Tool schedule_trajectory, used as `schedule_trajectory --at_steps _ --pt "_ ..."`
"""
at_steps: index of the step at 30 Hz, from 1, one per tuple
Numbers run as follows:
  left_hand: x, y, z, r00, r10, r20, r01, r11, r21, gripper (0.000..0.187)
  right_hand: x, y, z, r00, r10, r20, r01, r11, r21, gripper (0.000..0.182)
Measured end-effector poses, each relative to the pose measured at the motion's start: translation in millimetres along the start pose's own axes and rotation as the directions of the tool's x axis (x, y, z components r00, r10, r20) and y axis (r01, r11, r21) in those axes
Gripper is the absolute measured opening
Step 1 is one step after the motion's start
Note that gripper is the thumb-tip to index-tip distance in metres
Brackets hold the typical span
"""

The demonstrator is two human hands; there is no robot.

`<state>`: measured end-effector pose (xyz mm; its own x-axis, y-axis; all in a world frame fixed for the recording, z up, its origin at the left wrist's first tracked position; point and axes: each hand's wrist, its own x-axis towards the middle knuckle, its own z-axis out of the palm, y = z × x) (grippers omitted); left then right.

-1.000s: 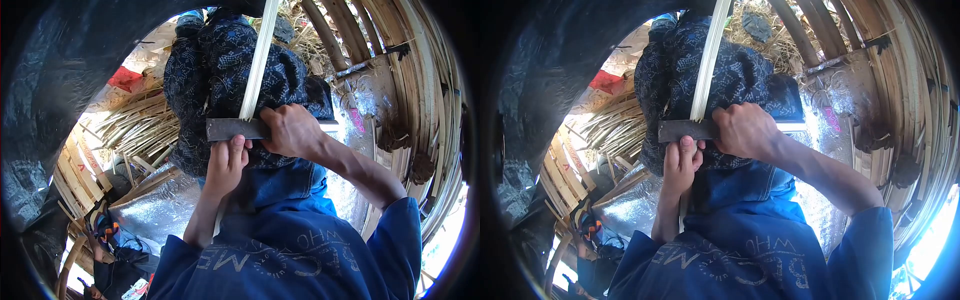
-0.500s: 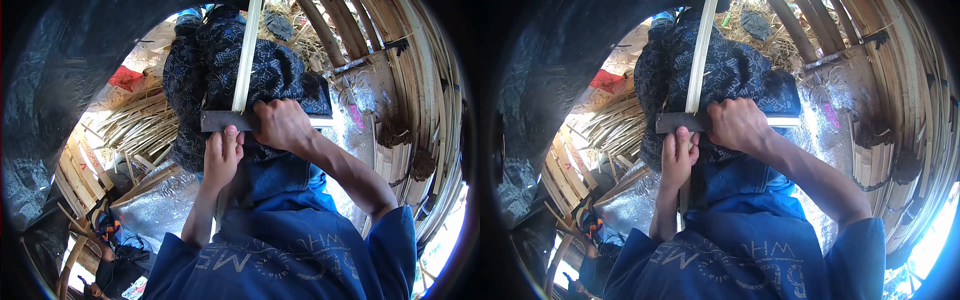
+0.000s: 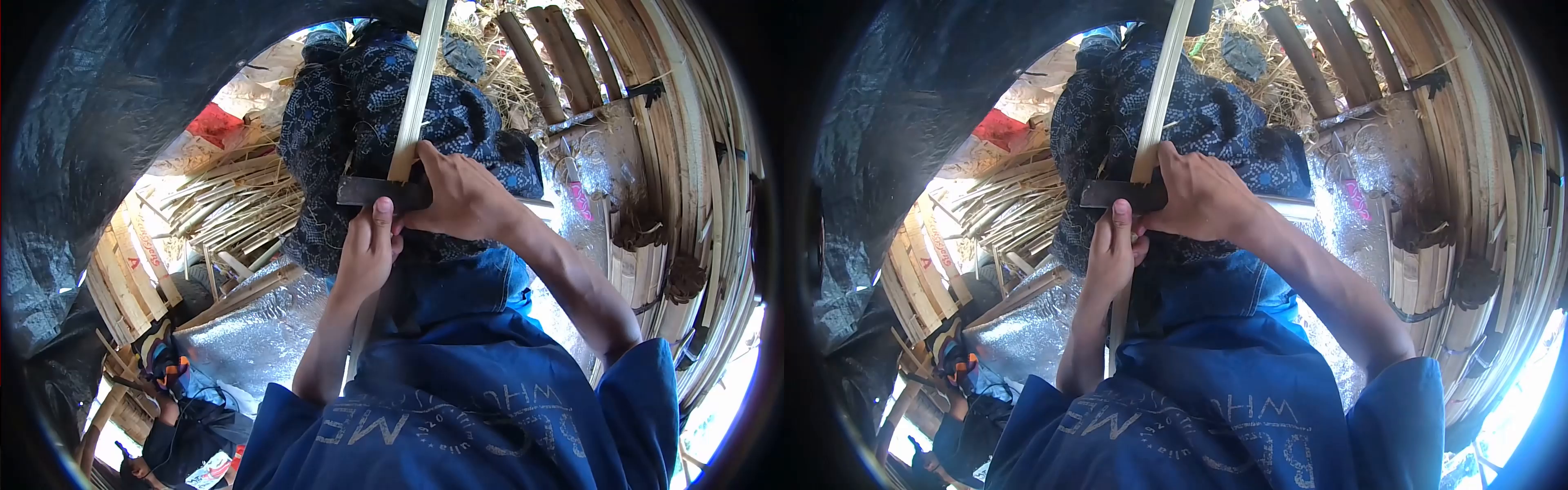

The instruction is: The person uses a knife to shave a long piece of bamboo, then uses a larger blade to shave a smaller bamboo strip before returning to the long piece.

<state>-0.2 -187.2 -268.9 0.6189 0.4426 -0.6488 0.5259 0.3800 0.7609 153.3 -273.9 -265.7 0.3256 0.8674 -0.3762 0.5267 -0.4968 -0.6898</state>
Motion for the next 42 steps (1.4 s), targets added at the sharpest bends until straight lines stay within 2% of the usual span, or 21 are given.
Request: schedule_trajectory --at_steps 2,3,5,9,11,12,14,15,19,25,27,28,30,31,33,34,35,36,38,40,42 --pt "0.7 -4.6 -2.7 0.999 0.019 0.039 -0.020 1.000 0.013 0.047 5.5 9.5 8.8 0.998 -0.053 -0.024 0.055 0.990 0.128 0.064" --pt "0.9 -5.8 -4.0 0.999 0.015 0.041 -0.016 1.000 0.014 0.047 6.5 11.1 6.2 0.999 -0.049 -0.022 0.052 0.990 0.131 0.064" --pt "0.4 -9.1 -5.4 1.000 0.007 0.027 -0.009 0.996 0.085 0.047 6.2 14.8 -1.4 0.987 -0.068 0.145 -0.008 0.884 0.468 0.066" --pt "5.2 -22.2 -6.6 0.996 0.070 0.059 -0.073 0.996 0.050 0.046 3.8 17.9 -5.3 0.981 -0.126 0.146 0.046 0.888 0.458 0.073" --pt "7.0 -33.7 -6.6 0.982 0.187 0.023 -0.188 0.971 0.147 0.045 4.0 18.6 -5.7 0.982 -0.102 0.157 0.019 0.887 0.461 0.075" --pt "6.2 -29.6 -6.2 0.983 0.183 0.022 -0.184 0.972 0.144 0.045 4.7 19.0 -5.8 0.983 -0.083 0.165 -0.003 0.885 0.465 0.077" --pt "4.3 -15.0 -6.2 0.995 0.039 0.089 -0.041 0.999 0.021 0.045 5.8 19.0 -6.0 0.982 -0.075 0.173 -0.022 0.865 0.501 0.077" --pt "4.6 -14.1 -6.4 0.995 0.034 0.089 -0.036 0.999 0.021 0.045 6.4 19.3 -5.3 0.981 -0.071 0.179 -0.037 0.844 0.535 0.076" --pt "5.8 -13.0 -4.0 0.999 0.028 0.037 -0.033 0.990 0.134 0.048 9.5 24.9 3.1 0.982 -0.111 0.152 0.014 0.849 0.529 0.072" --pt "5.8 -3.2 1.3 1.000 0.009 -0.029 -0.004 0.984 0.176 0.051 12.9 18.1 -0.6 0.961 -0.043 0.272 -0.119 0.827 0.550 0.062" --pt "6.7 -2.7 1.6 0.998 0.031 -0.047 -0.022 0.982 0.186 0.052 13.5 21.2 4.7 0.978 -0.068 0.196 -0.052 0.836 0.547 0.061" --pt "7.5 -3.9 0.8 0.999 -0.010 -0.033 0.015 0.989 0.150 0.051 13.0 21.2 2.2 0.979 -0.067 0.194 -0.052 0.835 0.548 0.061" --pt "8.1 -8.3 -0.8 0.999 -0.048 -0.014 0.050 0.992 0.115 0.050 12.0 19.4 -6.4 0.956 -0.041 0.291 -0.094 0.896 0.434 0.068" --pt "6.3 -12.0 -2.8 0.998 -0.054 0.040 0.051 0.996 0.068 0.050 10.4 21.3 -7.6 0.956 -0.041 0.290 -0.094 0.896 0.434 0.068" --pt "6.0 -13.7 -9.1 0.995 -0.056 0.085 0.054 0.998 0.019 0.049 6.9 28.1 -10.1 0.940 -0.127 0.317 0.034 0.959 0.281 0.079" --pt "4.7 -14.4 -14.3 0.981 -0.034 0.191 0.031 0.999 0.020 0.049 7.0 27.4 -16.2 0.916 -0.088 0.391 -0.013 0.968 0.249 0.086" --pt "3.3 -15.3 -18.0 0.955 -0.012 0.296 0.008 1.000 0.017 0.049 7.7 30.0 -14.6 0.914 -0.090 0.397 -0.015 0.968 0.252 0.086" --pt "3.0 -15.7 -19.7 0.956 -0.013 0.294 0.009 1.000 0.014 0.049 9.6 31.2 -14.0 0.913 -0.110 0.393 0.022 0.975 0.222 0.088" --pt "3.3 -15.6 -21.2 0.939 0.029 0.342 0.014 0.992 -0.123 0.050 11.4 27.2 -18.3 0.911 -0.132 0.391 0.061 0.980 0.188 0.090" --pt "0.0 -10.4 -17.0 0.949 0.038 0.312 -0.004 0.994 -0.108 0.051 12.4 4.7 -32.8 0.823 0.139 0.551 -0.173 0.985 0.009 0.092" --pt "-2.1 -8.2 -16.1 0.957 0.045 0.286 -0.020 0.996 -0.089 0.052 8.1 1.8 -29.8 0.862 0.105 0.497 -0.116 0.993 -0.008 0.093"
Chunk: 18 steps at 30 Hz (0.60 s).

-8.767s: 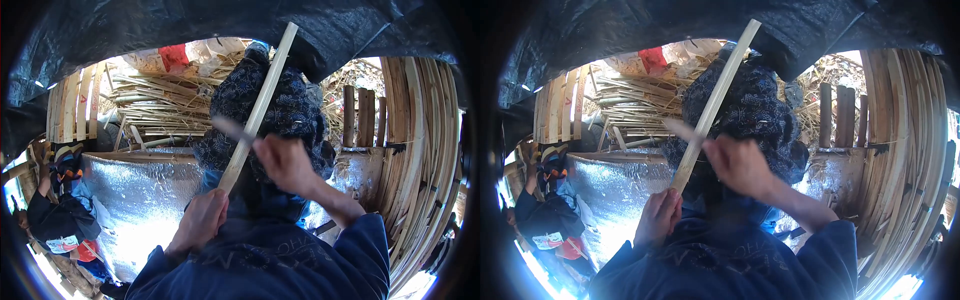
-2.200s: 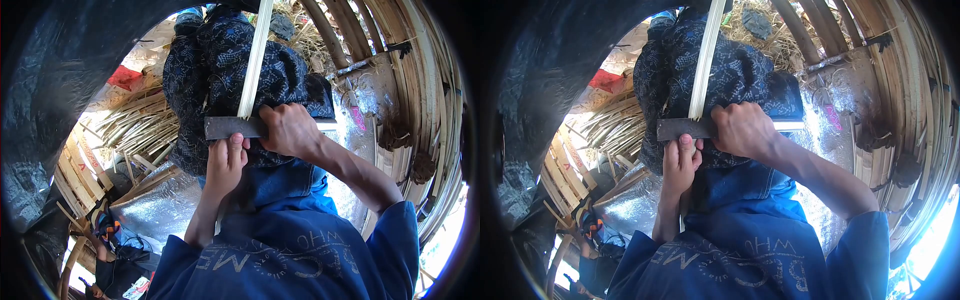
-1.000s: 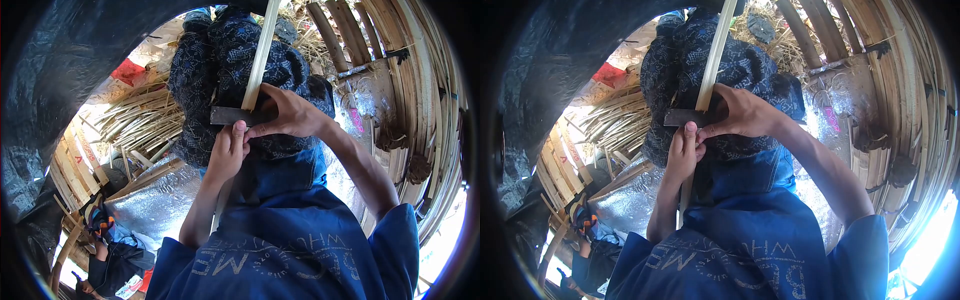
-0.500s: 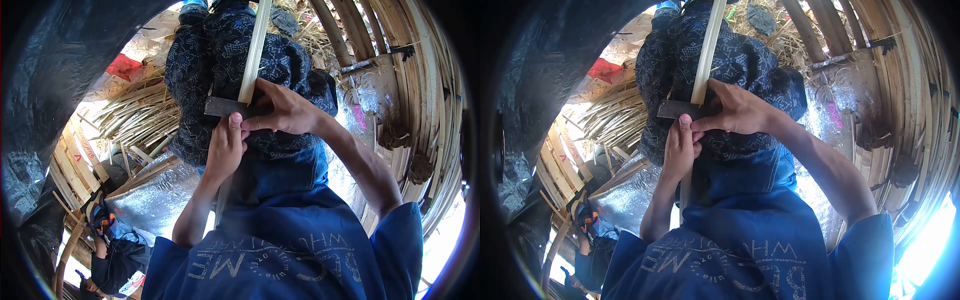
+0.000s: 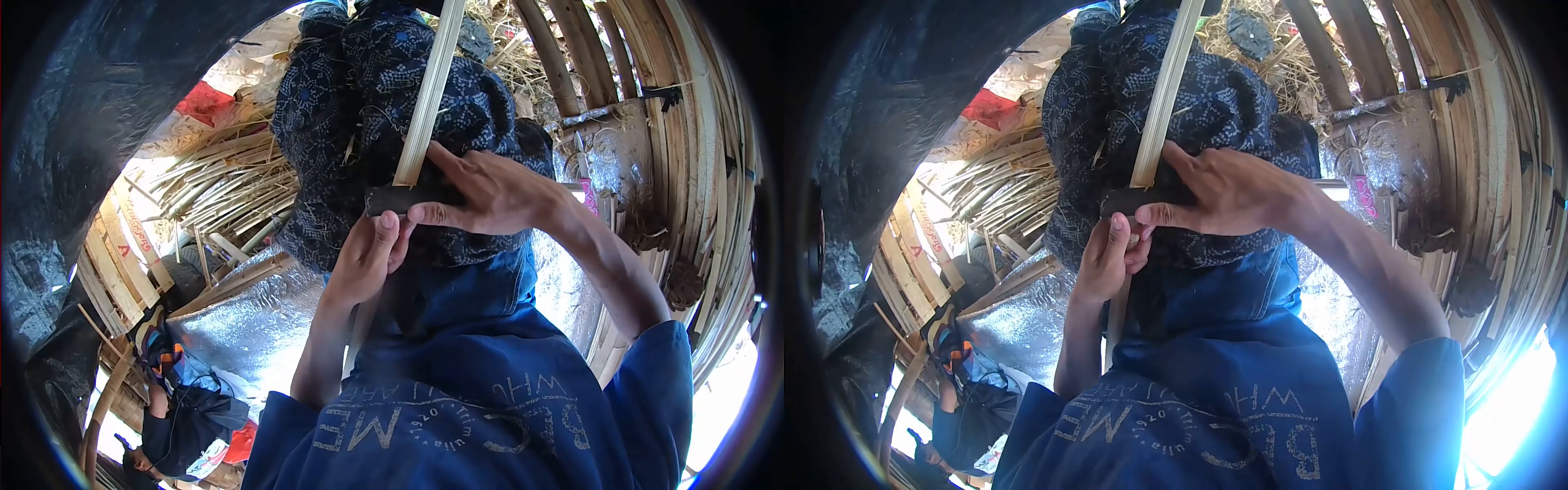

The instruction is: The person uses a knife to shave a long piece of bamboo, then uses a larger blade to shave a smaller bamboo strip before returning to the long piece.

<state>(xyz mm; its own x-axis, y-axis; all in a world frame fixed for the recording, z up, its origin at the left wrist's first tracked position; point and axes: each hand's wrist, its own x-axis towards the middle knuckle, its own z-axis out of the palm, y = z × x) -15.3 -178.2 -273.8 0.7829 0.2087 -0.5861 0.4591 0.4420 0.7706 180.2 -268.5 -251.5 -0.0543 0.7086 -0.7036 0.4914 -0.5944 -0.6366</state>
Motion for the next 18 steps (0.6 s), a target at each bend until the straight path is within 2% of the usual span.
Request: schedule_trajectory --at_steps 1,2,4,6,9,11,14,16,18 --pt "-1.0 0.0 -0.5 1.000 0.002 0.012 -0.002 1.000 -0.008 0.052 0.3 0.1 1.8 0.997 -0.041 -0.064 0.038 0.998 -0.043 0.095" --pt "-1.7 -0.1 -1.4 1.000 0.004 0.024 -0.003 1.000 -0.017 0.052 1.7 2.6 3.4 0.997 -0.042 -0.061 0.039 0.998 -0.044 0.095" --pt "-2.3 -2.8 -6.8 0.998 0.017 0.062 -0.014 0.999 -0.051 0.046 3.8 8.8 7.9 0.978 -0.162 -0.134 0.155 0.986 -0.057 0.093" --pt "-3.2 -3.8 -7.5 0.994 0.032 0.100 -0.023 0.996 -0.086 0.043 6.0 10.2 8.8 0.975 -0.172 -0.141 0.167 0.985 -0.045 0.094" --pt "-3.6 -3.1 -4.6 1.000 -0.014 0.025 0.015 0.999 -0.044 0.040 11.6 16.2 12.0 0.964 -0.208 -0.169 0.211 0.977 0.002 0.095" --pt "-3.5 -6.7 -3.0 0.996 -0.042 -0.076 0.045 0.998 0.043 0.042 12.5 16.3 13.4 0.955 -0.232 -0.186 0.244 0.969 0.042 0.095" --pt "-1.3 -4.0 4.3 0.986 0.017 -0.168 0.005 0.991 0.131 0.047 14.2 14.1 15.1 0.967 -0.189 -0.171 0.198 0.979 0.040 0.094" --pt "-0.2 -5.4 5.6 0.981 0.006 -0.192 0.019 0.992 0.124 0.048 16.3 17.7 21.6 0.917 -0.262 -0.301 0.260 0.965 -0.047 0.093" --pt "0.7 -6.9 5.7 0.977 -0.005 -0.213 0.030 0.993 0.115 0.049 16.2 13.0 19.4 0.941 -0.218 -0.260 0.224 0.975 -0.007 0.092"
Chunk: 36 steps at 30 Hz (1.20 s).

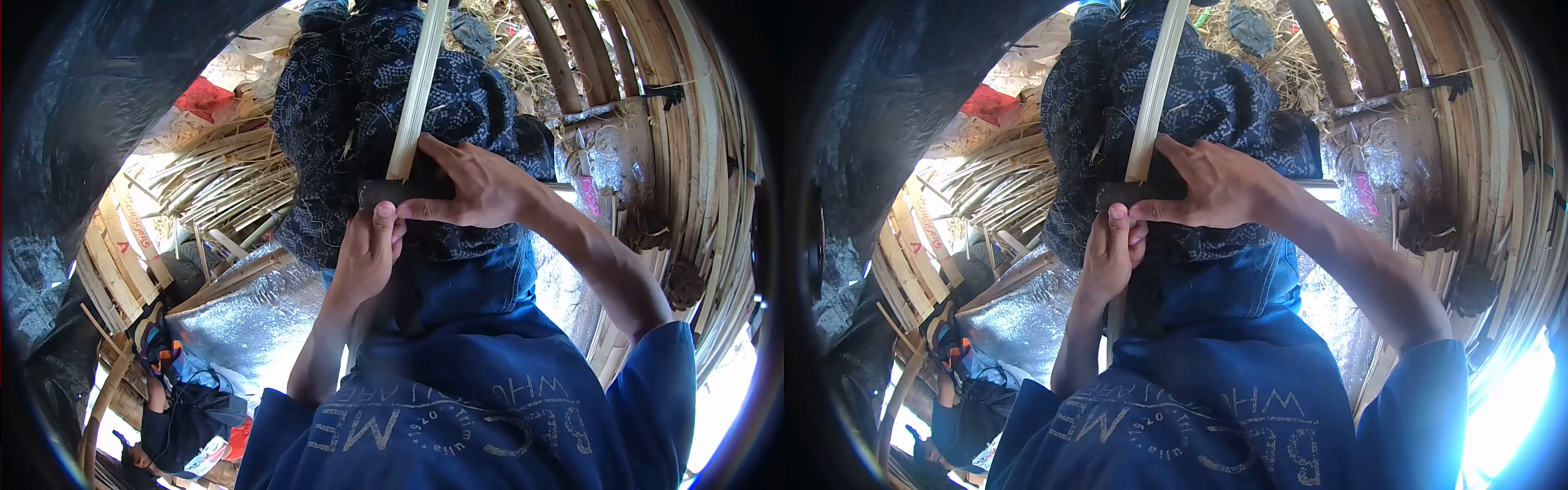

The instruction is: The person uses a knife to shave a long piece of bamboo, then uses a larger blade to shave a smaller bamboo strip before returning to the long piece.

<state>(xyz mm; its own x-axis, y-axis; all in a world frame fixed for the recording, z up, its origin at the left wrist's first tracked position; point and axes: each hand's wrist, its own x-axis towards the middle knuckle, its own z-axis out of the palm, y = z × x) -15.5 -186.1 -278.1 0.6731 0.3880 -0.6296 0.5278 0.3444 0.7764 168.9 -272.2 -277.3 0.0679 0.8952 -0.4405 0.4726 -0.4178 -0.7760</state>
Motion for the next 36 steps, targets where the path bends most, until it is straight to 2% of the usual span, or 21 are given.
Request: schedule_trajectory --at_steps 1,7,11,18,20,22,23,24,25,26,27,28,29,31,33,34,35,36 --pt "-0.2 -0.8 -0.3 1.000 -0.010 -0.004 0.010 1.000 -0.006 0.049 0.7 -3.1 -0.8 0.998 0.047 0.045 -0.048 0.998 0.028 0.092" --pt "0.9 -5.3 -0.1 1.000 -0.028 -0.009 0.028 0.999 0.034 0.048 -0.5 -8.6 1.2 0.995 0.099 0.006 -0.099 0.995 0.007 0.092" --pt "2.9 -0.8 1.9 0.995 -0.087 -0.056 0.085 0.995 -0.045 0.049 1.1 -2.9 9.8 0.996 0.077 -0.044 -0.077 0.997 0.014 0.092" --pt "3.5 -0.1 2.0 0.993 -0.099 -0.066 0.093 0.991 -0.094 0.048 -2.3 -6.6 12.2 0.989 0.071 -0.130 -0.077 0.996 -0.041 0.088" --pt "4.5 2.1 -1.3 0.997 -0.044 0.065 0.055 0.984 -0.171 0.050 -7.3 -9.8 7.1 0.988 0.077 -0.134 -0.088 0.993 -0.075 0.085" --pt "2.2 5.8 1.0 0.995 -0.042 0.088 0.058 0.981 -0.183 0.052 -19.2 -7.2 0.7 0.994 -0.004 -0.114 0.002 1.000 -0.017 0.072" --pt "0.3 6.3 0.8 0.992 -0.053 0.112 0.074 0.979 -0.191 0.054 -25.0 -2.9 4.2 0.994 -0.012 -0.105 0.010 1.000 -0.025 0.072" --pt "3.1 -0.4 -5.0 0.979 -0.050 0.199 0.112 0.944 -0.309 0.050 -31.4 3.9 10.2 0.972 -0.120 -0.203 0.109 0.992 -0.067 0.066" --pt "3.9 -2.2 -10.5 0.981 -0.040 0.192 0.101 0.942 -0.320 0.050 -38.0 3.4 11.4 0.928 -0.228 -0.296 0.201 0.972 -0.118 0.061" --pt "4.9 -2.4 -15.0 0.968 -0.029 0.249 0.122 0.922 -0.367 0.048 -50.0 -2.5 5.8 0.974 -0.099 -0.204 0.089 0.994 -0.059 0.059" --pt "7.0 -0.9 -15.6 0.951 -0.009 0.310 0.142 0.900 -0.411 0.046 -55.3 -0.8 6.1 0.973 -0.104 -0.206 0.090 0.993 -0.078 0.059" --pt "3.6 11.4 -7.1 0.984 0.003 0.180 0.074 0.904 -0.421 0.039 -58.7 5.0 8.9 0.948 -0.140 -0.286 0.122 0.989 -0.079 0.058" --pt "3.9 13.8 -5.1 0.982 0.024 0.187 0.060 0.901 -0.430 0.039 -61.9 9.9 11.1 0.915 -0.173 -0.365 0.153 0.985 -0.084 0.056" --pt "4.1 16.6 -6.8 0.988 0.046 0.145 -0.016 0.980 -0.196 0.039 -65.4 10.4 14.6 0.902 -0.119 -0.415 0.100 0.993 -0.068 0.057" --pt "3.1 12.7 -11.2 0.985 0.083 0.152 -0.054 0.981 -0.187 0.033 -67.2 7.7 17.7 0.870 -0.050 -0.490 -0.005 0.994 -0.110 0.061" --pt "2.1 14.0 -11.7 0.988 0.033 0.152 -0.007 0.986 -0.167 0.031 -70.2 4.3 18.2 0.877 0.012 -0.481 -0.068 0.993 -0.098 0.062" --pt "1.0 15.1 -12.5 0.988 -0.017 0.151 0.039 0.989 -0.146 0.029 -72.2 2.9 19.7 0.872 0.008 -0.489 -0.068 0.992 -0.104 0.062" --pt "0.1 15.9 -12.8 0.988 -0.006 0.156 0.028 0.990 -0.136 0.028 -73.5 2.7 22.4 0.877 0.068 -0.475 -0.186 0.961 -0.206 0.064"
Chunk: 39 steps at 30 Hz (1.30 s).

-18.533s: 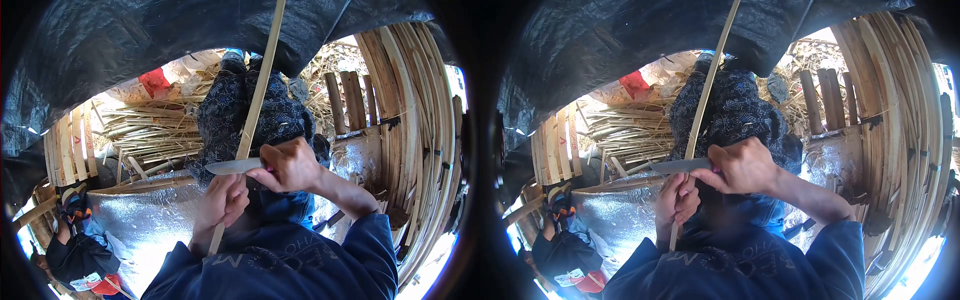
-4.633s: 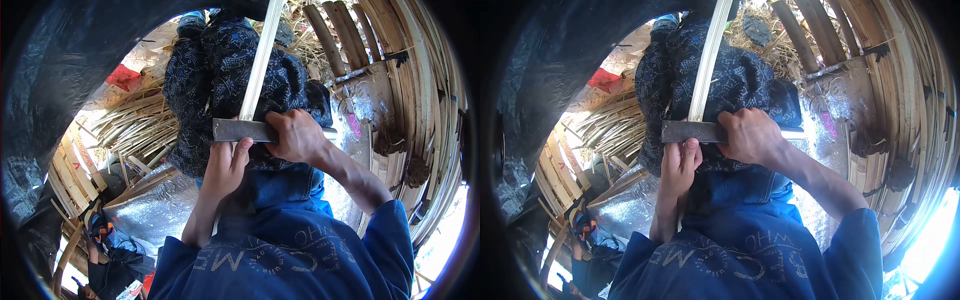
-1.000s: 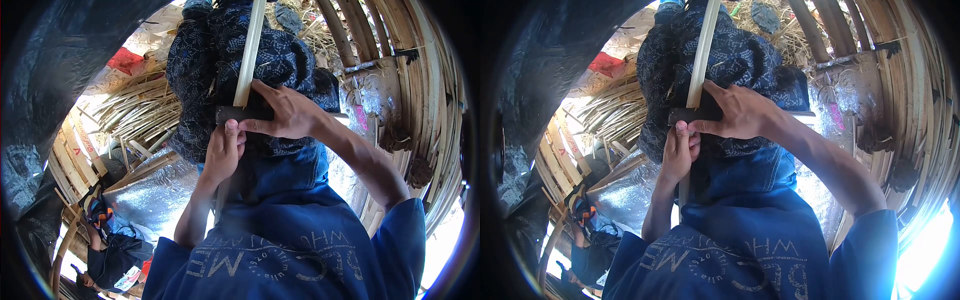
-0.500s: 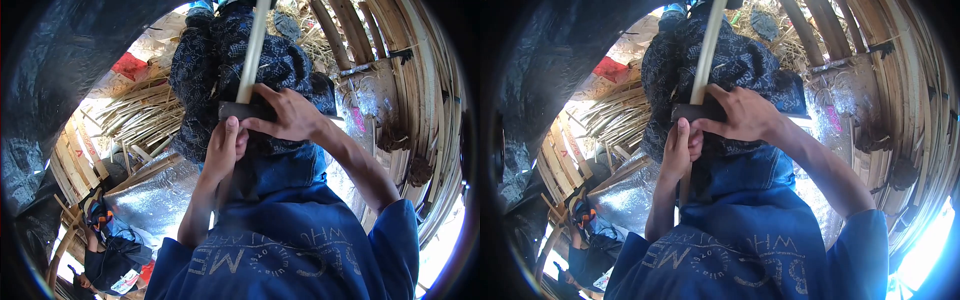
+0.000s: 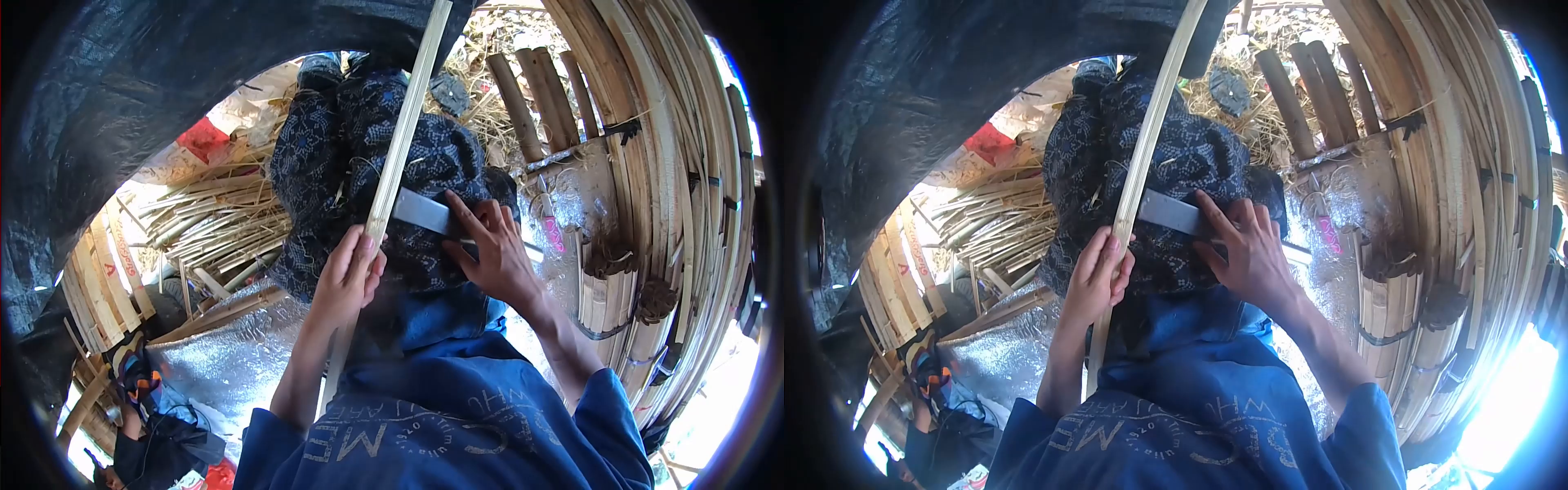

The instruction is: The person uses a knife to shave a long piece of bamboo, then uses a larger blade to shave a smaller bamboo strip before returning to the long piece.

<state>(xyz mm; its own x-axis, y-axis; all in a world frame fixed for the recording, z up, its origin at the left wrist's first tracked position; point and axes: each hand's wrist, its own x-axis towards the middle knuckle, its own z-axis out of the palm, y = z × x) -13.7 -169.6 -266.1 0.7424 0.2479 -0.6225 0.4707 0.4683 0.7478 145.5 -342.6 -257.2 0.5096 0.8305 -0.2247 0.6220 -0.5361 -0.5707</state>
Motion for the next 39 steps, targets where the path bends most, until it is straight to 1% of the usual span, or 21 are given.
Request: schedule_trajectory --at_steps 1,3,5,6,7,9,11,12,13,14,15,17,18,20,22,23,25,27,34,36,39 --pt "-0.6 -0.9 -0.1 1.000 0.008 0.007 -0.008 1.000 0.003 0.028 -2.5 0.0 1.5 0.998 0.060 0.021 -0.057 0.987 -0.149 0.066" --pt "0.0 -4.2 1.0 0.996 0.078 0.032 -0.080 0.994 0.079 0.029 -6.3 10.4 7.6 0.994 0.102 0.048 -0.092 0.978 -0.188 0.063" --pt "-1.6 -3.2 4.9 0.995 0.098 0.035 -0.101 0.990 0.095 0.029 -9.5 36.3 23.2 0.990 0.048 -0.132 -0.026 0.986 0.166 0.049" --pt "-2.3 -3.4 6.5 0.993 0.115 0.024 -0.117 0.980 0.160 0.030 -7.6 40.1 22.5 0.947 0.309 -0.083 -0.267 0.907 0.326 0.034" --pt "-2.0 -3.3 8.2 0.991 0.131 0.012 -0.131 0.966 0.224 0.030 -1.8 46.1 15.5 0.931 0.342 -0.124 -0.288 0.902 0.322 0.029" --pt "-1.9 -2.9 11.3 0.990 0.144 0.008 -0.141 0.950 0.277 0.026 12.2 56.8 2.6 0.878 0.465 -0.114 -0.352 0.787 0.507 0.028" --pt "-0.6 -5.1 15.7 0.989 0.151 0.000 -0.142 0.933 0.332 0.023 34.9 73.2 -6.0 0.858 0.500 -0.119 -0.297 0.670 0.680 0.029" --pt "1.3 -9.2 18.7 0.976 0.216 -0.028 -0.182 0.880 0.438 0.022 48.5 90.1 -8.7 0.893 0.436 -0.114 -0.241 0.676 0.696 0.030" --pt "2.8 -12.5 21.0 0.958 0.282 -0.048 -0.212 0.814 0.541 0.022 63.2 92.7 -22.6 0.899 0.433 -0.061 -0.289 0.693 0.661 0.031" --pt "4.2 -14.2 22.5 0.959 0.279 -0.041 -0.213 0.811 0.545 0.022 76.5 98.1 -30.0 0.922 0.354 -0.157 -0.236 0.834 0.499 0.035" --pt "4.9 -15.7 23.4 0.956 0.291 -0.043 -0.212 0.783 0.585 0.022 90.8 107.8 -31.5 0.919 0.360 -0.157 -0.239 0.830 0.503 0.035" --pt "7.6 -14.0 26.5 0.951 0.305 -0.038 -0.215 0.749 0.626 0.022 117.6 126.5 -32.6 0.962 0.174 -0.212 -0.085 0.925 0.370 0.042" --pt "7.9 -11.5 28.9 0.958 0.282 -0.053 -0.182 0.741 0.646 0.022 126.8 123.8 -36.5 0.961 0.176 -0.213 -0.087 0.924 0.371 0.042" --pt "11.4 -14.9 33.8 0.964 0.256 -0.064 -0.150 0.730 0.667 0.023 144.0 109.5 -44.1 0.885 0.462 -0.057 -0.402 0.821 0.404 0.051" --pt "18.6 -24.1 38.4 0.904 0.418 -0.088 -0.192 0.583 0.789 0.024 155.6 112.2 -43.1 0.874 0.474 -0.104 -0.420 0.846 0.328 0.055" --pt "19.4 -25.7 38.8 0.906 0.414 -0.083 -0.194 0.583 0.789 0.024 158.2 113.8 -42.0 0.866 0.478 -0.150 -0.436 0.866 0.245 0.058" --pt "17.9 -16.0 42.9 0.951 0.288 -0.111 -0.096 0.617 0.781 0.024 158.8 109.2 -43.9 0.867 0.468 -0.171 -0.436 0.879 0.193 0.060" --pt "16.8 -14.8 42.2 0.951 0.295 -0.093 -0.116 0.618 0.777 0.024 158.0 103.7 -48.0 0.877 0.431 -0.215 -0.422 0.902 0.087 0.063" --pt "13.9 -12.5 42.8 0.957 0.284 -0.056 -0.154 0.661 0.735 0.021 166.6 101.7 -58.1 0.874 0.385 -0.298 -0.384 0.921 0.065 0.063" --pt "14.1 -11.3 43.7 0.959 0.276 -0.057 -0.149 0.669 0.729 0.021 170.0 107.5 -51.4 0.895 0.324 -0.307 -0.337 0.942 0.012 0.060" --pt "14.4 -12.6 44.7 0.959 0.276 -0.063 -0.140 0.656 0.741 0.020 171.4 112.2 -40.7 0.895 0.311 -0.319 -0.352 0.933 -0.077 0.057"
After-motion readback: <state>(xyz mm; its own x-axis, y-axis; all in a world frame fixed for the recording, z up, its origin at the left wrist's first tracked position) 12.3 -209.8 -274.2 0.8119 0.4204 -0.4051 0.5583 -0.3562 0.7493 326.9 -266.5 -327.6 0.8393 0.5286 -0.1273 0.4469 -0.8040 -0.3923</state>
